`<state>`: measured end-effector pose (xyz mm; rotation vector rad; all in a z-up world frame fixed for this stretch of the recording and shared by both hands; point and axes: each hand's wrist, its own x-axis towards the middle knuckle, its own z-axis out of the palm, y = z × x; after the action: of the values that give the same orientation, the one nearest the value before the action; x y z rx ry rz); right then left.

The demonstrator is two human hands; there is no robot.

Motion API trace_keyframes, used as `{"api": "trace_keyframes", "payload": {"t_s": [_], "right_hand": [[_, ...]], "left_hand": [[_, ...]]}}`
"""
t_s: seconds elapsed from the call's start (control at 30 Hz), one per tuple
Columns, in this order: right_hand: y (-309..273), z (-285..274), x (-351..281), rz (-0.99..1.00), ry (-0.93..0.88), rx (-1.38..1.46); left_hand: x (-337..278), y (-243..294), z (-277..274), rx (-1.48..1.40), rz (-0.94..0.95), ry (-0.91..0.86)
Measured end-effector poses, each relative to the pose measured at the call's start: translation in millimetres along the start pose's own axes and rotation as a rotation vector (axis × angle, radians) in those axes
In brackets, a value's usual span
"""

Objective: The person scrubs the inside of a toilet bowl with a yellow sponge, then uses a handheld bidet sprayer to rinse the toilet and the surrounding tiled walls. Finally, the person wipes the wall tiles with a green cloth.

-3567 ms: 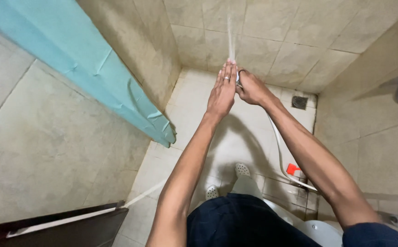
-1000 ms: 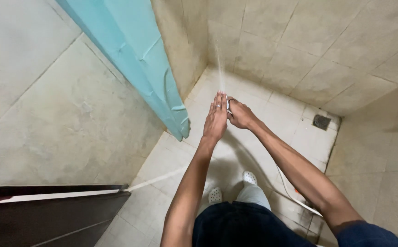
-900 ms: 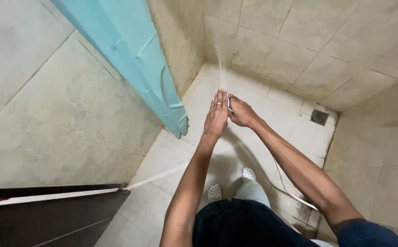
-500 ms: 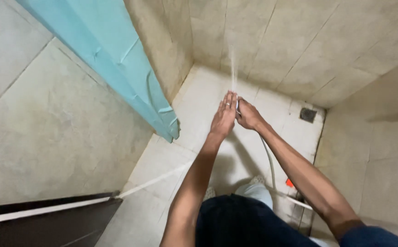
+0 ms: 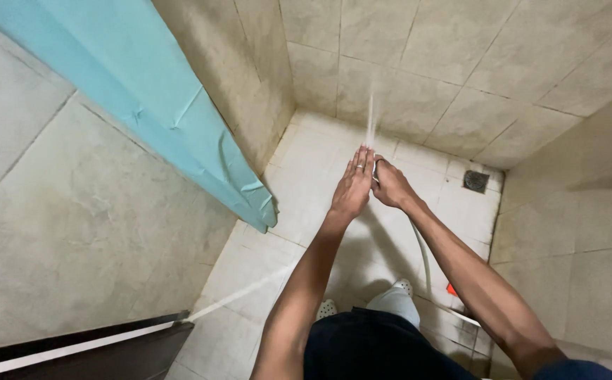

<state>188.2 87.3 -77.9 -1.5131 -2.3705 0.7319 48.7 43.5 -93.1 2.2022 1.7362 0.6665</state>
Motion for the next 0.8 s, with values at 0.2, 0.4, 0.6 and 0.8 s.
{"api": "trace_keyframes", "payload": {"t_s": [0.2,0.4,0.6,0.8], "right_hand": [[-34,22,13,-0.154,-0.016,0.031],[-74,34,18,-0.090,-0.184,-0.005],[-87,42,20,-0.192,-0.211,-0.017],[-88,36,16,-0.337,-0.191,0.005]], "left_hand": [[-27,-23,-26,0.103,-0.090,-0.015],[-53,-45,-41,0.060,-0.151,0.039],[-71,-53,-45,0.057,-0.185,0.104],[-77,-41,-51,0.103,-0.240,0.163]]}}
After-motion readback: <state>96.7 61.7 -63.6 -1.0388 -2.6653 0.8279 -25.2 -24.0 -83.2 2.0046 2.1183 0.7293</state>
